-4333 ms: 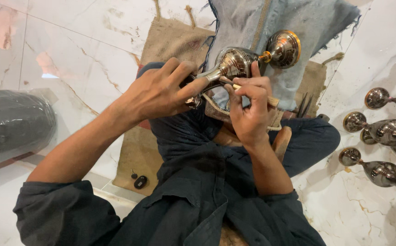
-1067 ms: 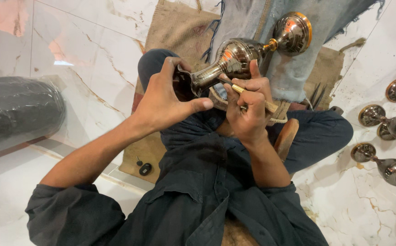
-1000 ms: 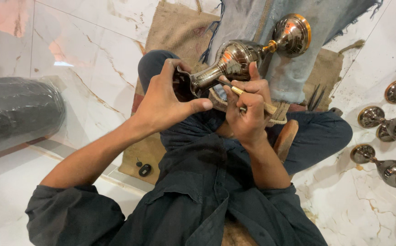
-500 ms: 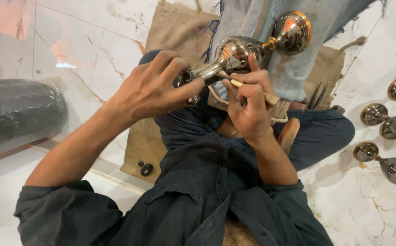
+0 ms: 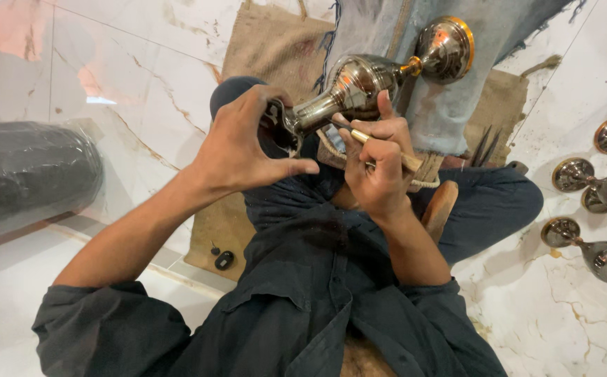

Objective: The person sits cross-legged and uses a hammer and a small metal punch to shape a silver-colored metal vessel held in a wooden clamp. They repeatedly strike the punch along the vessel's body, rotate the vessel to access different areas, and occasionally inspect the surface before continuing.

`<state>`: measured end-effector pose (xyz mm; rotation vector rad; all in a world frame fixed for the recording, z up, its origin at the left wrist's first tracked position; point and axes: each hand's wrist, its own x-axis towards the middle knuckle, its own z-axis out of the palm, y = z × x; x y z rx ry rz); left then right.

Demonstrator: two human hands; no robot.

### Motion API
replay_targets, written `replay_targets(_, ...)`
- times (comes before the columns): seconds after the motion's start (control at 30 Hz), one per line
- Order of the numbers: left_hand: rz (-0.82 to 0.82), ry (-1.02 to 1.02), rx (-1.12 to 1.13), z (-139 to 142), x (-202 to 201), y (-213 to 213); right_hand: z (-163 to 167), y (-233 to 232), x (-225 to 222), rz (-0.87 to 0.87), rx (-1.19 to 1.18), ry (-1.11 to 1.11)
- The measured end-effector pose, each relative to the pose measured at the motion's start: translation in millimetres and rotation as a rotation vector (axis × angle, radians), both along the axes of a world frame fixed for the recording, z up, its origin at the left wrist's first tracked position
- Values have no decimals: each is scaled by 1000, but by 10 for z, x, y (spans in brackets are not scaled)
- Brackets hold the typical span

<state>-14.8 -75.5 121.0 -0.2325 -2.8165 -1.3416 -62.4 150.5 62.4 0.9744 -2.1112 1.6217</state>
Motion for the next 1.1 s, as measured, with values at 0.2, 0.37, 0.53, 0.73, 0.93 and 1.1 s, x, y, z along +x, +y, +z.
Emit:
replay_targets(0.2, 217, -344, 109, 61, 75, 142, -30, -2, 8, 14, -19, 32)
replay_targets(0.37, 368, -651, 586, 58, 63, 235, -61, -6, 27, -8, -37, 19)
replay_targets(0.53, 414, -851, 887, 9, 74, 268, -78, 7, 38, -13, -31, 12)
replay_targets(0.73, 442, -956, 1062, -52, 118, 219, -171, -5, 102, -6, -38, 17)
replay_targets(0.93, 434, -1018, 1148, -56, 265, 281, -211, 304, 210, -51, -213, -83)
replay_targets(1.1, 348, -663, 1339, -176, 439, 593, -91, 876, 346, -262, 515, 96)
